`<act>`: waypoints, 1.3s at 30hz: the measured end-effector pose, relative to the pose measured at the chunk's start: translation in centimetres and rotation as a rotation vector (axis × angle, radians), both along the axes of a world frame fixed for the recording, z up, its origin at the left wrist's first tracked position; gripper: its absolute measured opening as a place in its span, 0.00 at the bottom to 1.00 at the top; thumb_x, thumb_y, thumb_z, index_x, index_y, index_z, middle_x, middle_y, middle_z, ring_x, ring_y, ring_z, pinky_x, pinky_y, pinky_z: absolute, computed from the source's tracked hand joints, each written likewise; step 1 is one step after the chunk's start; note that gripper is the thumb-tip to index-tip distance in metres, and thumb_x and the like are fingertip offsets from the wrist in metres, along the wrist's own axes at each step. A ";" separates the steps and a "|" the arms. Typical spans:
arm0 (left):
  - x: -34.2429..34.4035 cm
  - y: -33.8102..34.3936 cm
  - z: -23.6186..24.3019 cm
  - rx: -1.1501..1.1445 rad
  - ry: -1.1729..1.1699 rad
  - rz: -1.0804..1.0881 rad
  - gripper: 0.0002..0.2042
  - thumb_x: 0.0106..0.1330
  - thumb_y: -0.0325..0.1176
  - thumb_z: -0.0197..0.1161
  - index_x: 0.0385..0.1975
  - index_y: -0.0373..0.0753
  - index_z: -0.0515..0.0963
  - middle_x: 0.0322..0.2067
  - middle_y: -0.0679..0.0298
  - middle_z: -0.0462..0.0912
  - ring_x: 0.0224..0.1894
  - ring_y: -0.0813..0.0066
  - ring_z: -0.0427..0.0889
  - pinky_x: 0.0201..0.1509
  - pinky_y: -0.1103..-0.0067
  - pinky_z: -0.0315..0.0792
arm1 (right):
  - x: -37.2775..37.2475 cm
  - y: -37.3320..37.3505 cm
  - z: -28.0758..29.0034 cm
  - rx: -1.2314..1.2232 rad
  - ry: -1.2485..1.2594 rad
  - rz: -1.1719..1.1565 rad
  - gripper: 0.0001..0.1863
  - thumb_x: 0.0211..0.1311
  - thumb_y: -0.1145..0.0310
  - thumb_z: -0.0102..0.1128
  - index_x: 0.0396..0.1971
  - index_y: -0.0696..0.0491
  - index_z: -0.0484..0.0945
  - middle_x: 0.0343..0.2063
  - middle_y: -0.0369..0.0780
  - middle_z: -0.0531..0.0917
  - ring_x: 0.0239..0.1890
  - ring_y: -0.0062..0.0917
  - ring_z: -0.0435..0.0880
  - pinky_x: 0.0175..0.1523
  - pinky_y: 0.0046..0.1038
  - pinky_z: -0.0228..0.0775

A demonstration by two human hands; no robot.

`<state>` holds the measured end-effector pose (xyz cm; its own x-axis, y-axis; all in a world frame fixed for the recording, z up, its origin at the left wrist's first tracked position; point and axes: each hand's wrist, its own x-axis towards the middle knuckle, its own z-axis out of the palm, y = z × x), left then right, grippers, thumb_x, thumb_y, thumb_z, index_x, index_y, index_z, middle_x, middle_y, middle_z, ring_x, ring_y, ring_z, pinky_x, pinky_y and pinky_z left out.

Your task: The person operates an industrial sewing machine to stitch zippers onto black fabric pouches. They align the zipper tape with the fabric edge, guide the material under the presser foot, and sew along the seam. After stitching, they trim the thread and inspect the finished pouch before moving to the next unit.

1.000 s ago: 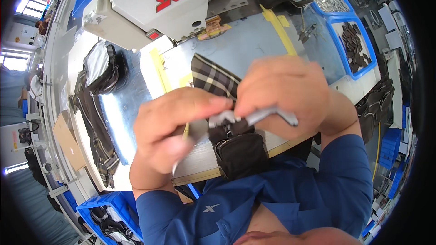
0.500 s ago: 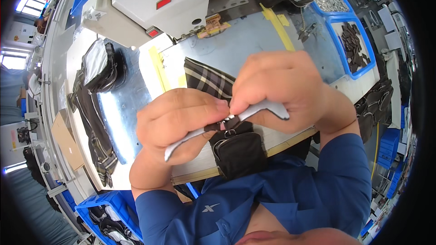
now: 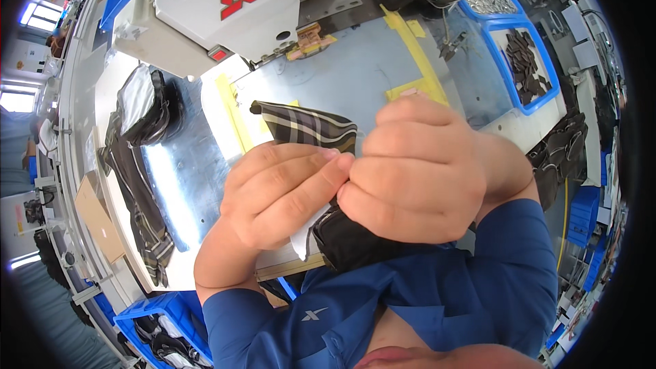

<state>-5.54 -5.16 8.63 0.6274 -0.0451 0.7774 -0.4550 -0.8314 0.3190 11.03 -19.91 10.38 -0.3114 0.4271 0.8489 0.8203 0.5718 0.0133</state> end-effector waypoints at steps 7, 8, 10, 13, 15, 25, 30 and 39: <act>-0.1 0.1 0.3 -0.066 0.014 -0.041 0.14 0.53 0.29 0.71 0.39 0.30 0.87 0.35 0.57 0.88 0.36 0.62 0.88 0.37 0.74 0.82 | -0.1 -0.5 0.2 0.003 -0.031 0.011 0.06 0.53 0.77 0.66 0.32 0.57 0.84 0.29 0.37 0.82 0.28 0.26 0.79 0.32 0.29 0.68; -0.1 0.0 0.2 -0.112 0.031 -0.049 0.14 0.53 0.30 0.72 0.39 0.31 0.87 0.35 0.57 0.89 0.36 0.63 0.88 0.37 0.73 0.81 | 0.0 -0.5 0.2 -0.031 -0.008 0.034 0.07 0.53 0.77 0.66 0.33 0.57 0.85 0.30 0.38 0.82 0.28 0.27 0.80 0.33 0.29 0.69; -0.2 0.0 0.1 -0.202 0.065 -0.062 0.15 0.52 0.30 0.74 0.39 0.33 0.87 0.34 0.58 0.89 0.35 0.63 0.87 0.38 0.73 0.79 | 0.6 -0.7 0.4 -0.131 0.067 0.105 0.09 0.53 0.78 0.68 0.36 0.57 0.86 0.32 0.38 0.84 0.31 0.28 0.82 0.34 0.30 0.71; -0.4 0.8 -0.3 -0.166 0.057 -0.012 0.16 0.50 0.29 0.77 0.40 0.36 0.87 0.34 0.60 0.89 0.35 0.65 0.87 0.41 0.73 0.76 | 0.9 0.3 0.5 -0.303 0.369 0.176 0.12 0.53 0.78 0.73 0.40 0.57 0.87 0.34 0.40 0.87 0.34 0.31 0.85 0.36 0.31 0.74; -0.8 1.1 0.0 -0.255 0.113 0.039 0.13 0.49 0.25 0.78 0.37 0.39 0.88 0.31 0.61 0.88 0.34 0.66 0.87 0.43 0.74 0.73 | 1.2 1.0 0.0 -0.401 0.516 0.185 0.14 0.53 0.78 0.76 0.41 0.58 0.87 0.35 0.41 0.88 0.36 0.33 0.87 0.37 0.31 0.76; 4.5 1.8 -2.4 -1.385 0.260 0.155 0.14 0.66 0.29 0.75 0.48 0.28 0.83 0.37 0.61 0.89 0.37 0.76 0.86 0.43 0.78 0.80 | 2.1 3.9 -3.7 -0.763 1.086 -0.271 0.13 0.68 0.64 0.70 0.41 0.60 0.87 0.28 0.43 0.89 0.30 0.23 0.85 0.36 0.29 0.76; 6.0 3.1 -6.8 -1.071 0.756 0.356 0.28 0.65 0.32 0.77 0.61 0.27 0.75 0.34 0.59 0.89 0.32 0.74 0.87 0.38 0.77 0.79 | 7.1 5.4 -6.6 -1.134 0.764 -0.624 0.17 0.67 0.59 0.70 0.37 0.62 0.86 0.31 0.51 0.88 0.34 0.39 0.87 0.43 0.39 0.78; 3.5 2.0 -6.9 0.265 0.620 0.504 0.47 0.50 0.59 0.79 0.64 0.31 0.75 0.58 0.49 0.80 0.62 0.52 0.78 0.68 0.63 0.70 | 8.4 6.9 -10.4 -0.981 0.493 -0.669 0.18 0.62 0.59 0.73 0.30 0.63 0.85 0.25 0.51 0.86 0.30 0.43 0.86 0.39 0.42 0.75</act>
<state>-2.03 -3.12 1.76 0.9313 0.2222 0.2886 0.1837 -0.9708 0.1545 19.47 -13.00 -0.03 0.4604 0.8859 0.0560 0.7478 -0.3531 -0.5622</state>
